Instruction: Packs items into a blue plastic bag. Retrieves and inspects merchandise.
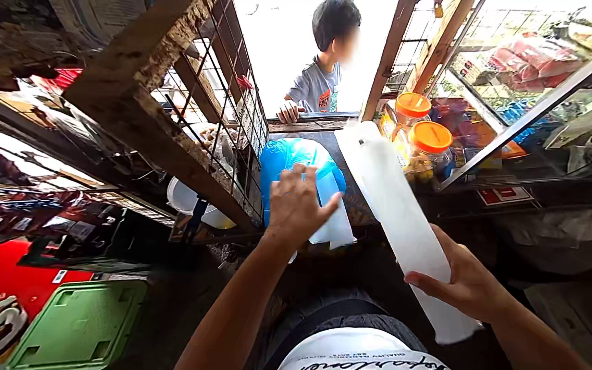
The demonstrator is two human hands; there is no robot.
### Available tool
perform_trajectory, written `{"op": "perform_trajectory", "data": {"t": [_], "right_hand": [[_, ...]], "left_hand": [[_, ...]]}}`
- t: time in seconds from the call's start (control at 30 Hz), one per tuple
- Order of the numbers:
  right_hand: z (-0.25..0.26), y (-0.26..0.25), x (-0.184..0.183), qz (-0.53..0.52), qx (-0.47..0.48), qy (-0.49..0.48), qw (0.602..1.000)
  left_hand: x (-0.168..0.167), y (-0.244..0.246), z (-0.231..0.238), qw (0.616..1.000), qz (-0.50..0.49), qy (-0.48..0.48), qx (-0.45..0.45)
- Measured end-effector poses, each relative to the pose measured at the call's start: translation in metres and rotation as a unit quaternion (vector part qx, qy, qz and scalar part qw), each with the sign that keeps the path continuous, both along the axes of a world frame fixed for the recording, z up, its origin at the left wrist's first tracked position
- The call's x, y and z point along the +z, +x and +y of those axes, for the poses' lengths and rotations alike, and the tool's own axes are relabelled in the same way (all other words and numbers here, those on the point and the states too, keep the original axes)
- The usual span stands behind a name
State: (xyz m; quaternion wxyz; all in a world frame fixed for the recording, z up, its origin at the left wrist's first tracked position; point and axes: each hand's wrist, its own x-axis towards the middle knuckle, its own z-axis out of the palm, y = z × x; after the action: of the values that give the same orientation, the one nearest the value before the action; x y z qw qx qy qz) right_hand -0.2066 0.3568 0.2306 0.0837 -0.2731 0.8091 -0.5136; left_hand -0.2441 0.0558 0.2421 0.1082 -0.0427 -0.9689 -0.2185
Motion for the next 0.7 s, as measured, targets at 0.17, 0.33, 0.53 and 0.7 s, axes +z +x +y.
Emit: {"op": "perform_trajectory", "data": {"t": [0.17,0.33,0.53,0.7], "right_hand": [[-0.008,-0.007,0.011,-0.244,0.094,0.080,0.962],[-0.063,-0.031,0.006,-0.343,0.135,0.092,0.925],[-0.161,-0.071,-0.003,-0.335,0.021,0.058,0.940],[-0.189,-0.089,-0.014,-0.267,0.038,0.023,0.963]], "left_hand": [[-0.025,-0.020,-0.017,0.992,0.000,-0.021,0.123],[-0.004,-0.021,-0.023,0.988,0.128,0.033,0.076],[0.002,-0.015,-0.018,0.988,0.134,0.051,0.062],[-0.014,0.000,-0.024,0.990,0.079,0.116,0.021]]}}
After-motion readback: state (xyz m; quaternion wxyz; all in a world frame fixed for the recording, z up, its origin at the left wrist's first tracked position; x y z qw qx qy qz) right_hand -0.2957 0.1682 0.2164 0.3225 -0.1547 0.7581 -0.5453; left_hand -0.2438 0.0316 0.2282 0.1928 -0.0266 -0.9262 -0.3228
